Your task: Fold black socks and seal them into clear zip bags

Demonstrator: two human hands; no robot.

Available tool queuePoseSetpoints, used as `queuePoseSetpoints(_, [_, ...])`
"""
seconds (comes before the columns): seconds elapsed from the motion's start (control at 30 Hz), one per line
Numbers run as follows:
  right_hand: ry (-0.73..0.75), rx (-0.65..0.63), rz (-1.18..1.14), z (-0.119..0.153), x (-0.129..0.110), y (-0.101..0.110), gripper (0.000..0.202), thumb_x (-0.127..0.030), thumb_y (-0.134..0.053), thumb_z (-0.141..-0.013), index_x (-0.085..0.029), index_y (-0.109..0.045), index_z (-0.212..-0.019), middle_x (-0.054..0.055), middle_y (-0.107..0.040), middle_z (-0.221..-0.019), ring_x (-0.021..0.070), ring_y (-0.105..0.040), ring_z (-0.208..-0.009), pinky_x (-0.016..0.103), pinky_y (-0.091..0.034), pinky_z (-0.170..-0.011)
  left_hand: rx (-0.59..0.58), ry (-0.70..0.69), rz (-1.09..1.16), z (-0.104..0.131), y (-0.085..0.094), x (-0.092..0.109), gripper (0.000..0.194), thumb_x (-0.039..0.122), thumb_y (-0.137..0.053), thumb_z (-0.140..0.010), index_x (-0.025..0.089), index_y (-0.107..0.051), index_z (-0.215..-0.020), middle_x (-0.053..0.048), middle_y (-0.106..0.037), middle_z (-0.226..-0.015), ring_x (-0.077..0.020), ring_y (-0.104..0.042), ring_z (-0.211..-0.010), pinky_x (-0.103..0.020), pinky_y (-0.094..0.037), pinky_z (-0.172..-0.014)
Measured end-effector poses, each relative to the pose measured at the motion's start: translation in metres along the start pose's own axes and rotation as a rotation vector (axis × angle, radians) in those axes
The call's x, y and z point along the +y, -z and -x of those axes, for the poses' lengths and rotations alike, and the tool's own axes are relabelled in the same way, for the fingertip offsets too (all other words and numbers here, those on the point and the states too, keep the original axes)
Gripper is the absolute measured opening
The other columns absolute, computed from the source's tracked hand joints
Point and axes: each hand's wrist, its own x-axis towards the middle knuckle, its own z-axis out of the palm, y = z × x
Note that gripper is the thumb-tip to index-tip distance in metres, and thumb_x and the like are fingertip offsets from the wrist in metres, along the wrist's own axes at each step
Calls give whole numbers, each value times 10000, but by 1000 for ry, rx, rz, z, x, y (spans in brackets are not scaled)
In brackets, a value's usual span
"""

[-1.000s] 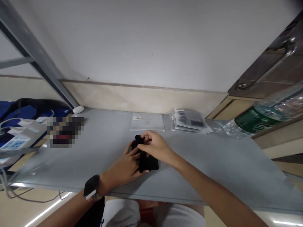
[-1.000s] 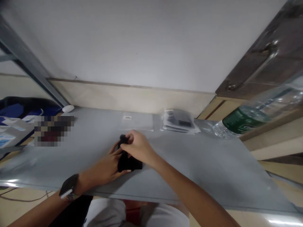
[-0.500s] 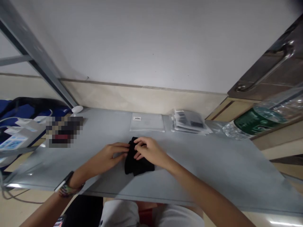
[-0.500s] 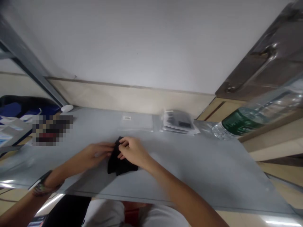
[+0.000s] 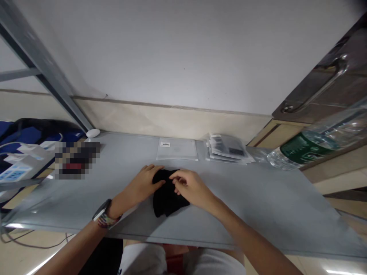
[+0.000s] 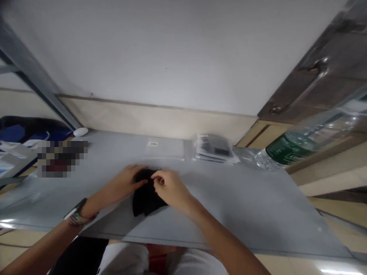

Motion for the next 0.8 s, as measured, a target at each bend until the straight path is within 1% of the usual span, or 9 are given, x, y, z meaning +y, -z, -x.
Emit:
queuePoseSetpoints(0.13, [-56, 189, 323, 15, 11, 14, 45, -260, -703, -923, -216, -710, -930, 48, -689, -958, 199, -648, -839, 346, -496, -773, -40, 93, 100, 1, 11, 5, 403, 258, -735, -744, 219, -794, -1141, -93, -810, -1139, -332, -733, -1058, -444, -558, -971])
queuePoseSetpoints(0.2, [-117, 174, 380, 21, 17, 15, 159, -344, -786, -879, -218, -700, -924, 50, -675, -968, 219, -634, -862, 366, -478, -786, -83, 156, 252, 1, 15, 8, 309, 274, -731, -715, 217, -821, -1006, -69, -823, -1044, -324, -743, -990, -411, -569, -897])
queuePoseSetpoints(0.27, [-121, 145, 358, 24, 22, 14, 188, -357, -820, -838, -223, -691, -863, 44, -653, -957, 237, -624, -911, 375, -465, -813, -94, 231, 475, 0, 16, 12, 264, 301, -749, -699, 207, -831, -931, -63, -829, -986, -321, -746, -963, -396, -573, -864])
queuePoseSetpoints(0.33, [-73, 135, 246, 23, 24, 14, 167, -325, -816, -810, -225, -682, -812, 39, -633, -957, 242, -614, -958, 378, -460, -853, -80, 320, 719, 1, 15, 17, 288, 318, -799, -685, 195, -838, -942, -69, -836, -999, -316, -748, -989, -387, -573, -879])
queuePoseSetpoints(0.4, [-49, 92, 5, 20, 24, 15, 157, -334, -794, -804, -229, -681, -835, 26, -639, -953, 226, -616, -941, 369, -461, -859, -55, 399, 937, 1, 14, 21, 343, 306, -859, -671, 179, -840, -989, -84, -837, -1036, -304, -748, -1029, -372, -569, -905])
queuePoseSetpoints(0.53, [-147, -1, -532, 9, 19, 25, 310, -425, -831, -750, -240, -606, -857, -36, -634, -807, 169, -599, -779, 311, -443, -750, -4, 468, 1231, 2, 12, 28, 320, 241, -896, -684, 130, -842, -980, -125, -831, -1027, -265, -745, -987, -329, -574, -887])
queuePoseSetpoints(0.63, [-235, 25, -667, 2, 12, 37, 370, -393, -877, -699, -247, -571, -845, -63, -624, -757, 144, -580, -724, 270, -402, -675, -28, 471, 1292, -1, 12, 27, 262, 217, -880, -684, 116, -836, -922, -128, -827, -1008, -239, -733, -941, -300, -583, -843])
queuePoseSetpoints(0.7, [-261, 25, -688, -5, 9, 45, 364, -367, -881, -690, -253, -593, -882, -64, -659, -778, 142, -599, -725, 257, -402, -659, -117, 454, 1281, -6, 14, 25, 274, 225, -867, -684, 126, -835, -938, -114, -827, -992, -235, -732, -915, -299, -588, -815])
queuePoseSetpoints(0.8, [-241, -6, -679, -15, 6, 55, 354, -328, -879, -667, -253, -661, -935, -52, -715, -803, 148, -637, -728, 254, -437, -671, -258, 444, 1197, -15, 17, 28, 260, 328, -865, -758, 156, -827, -950, -88, -817, -900, -237, -733, -819, -319, -581, -718])
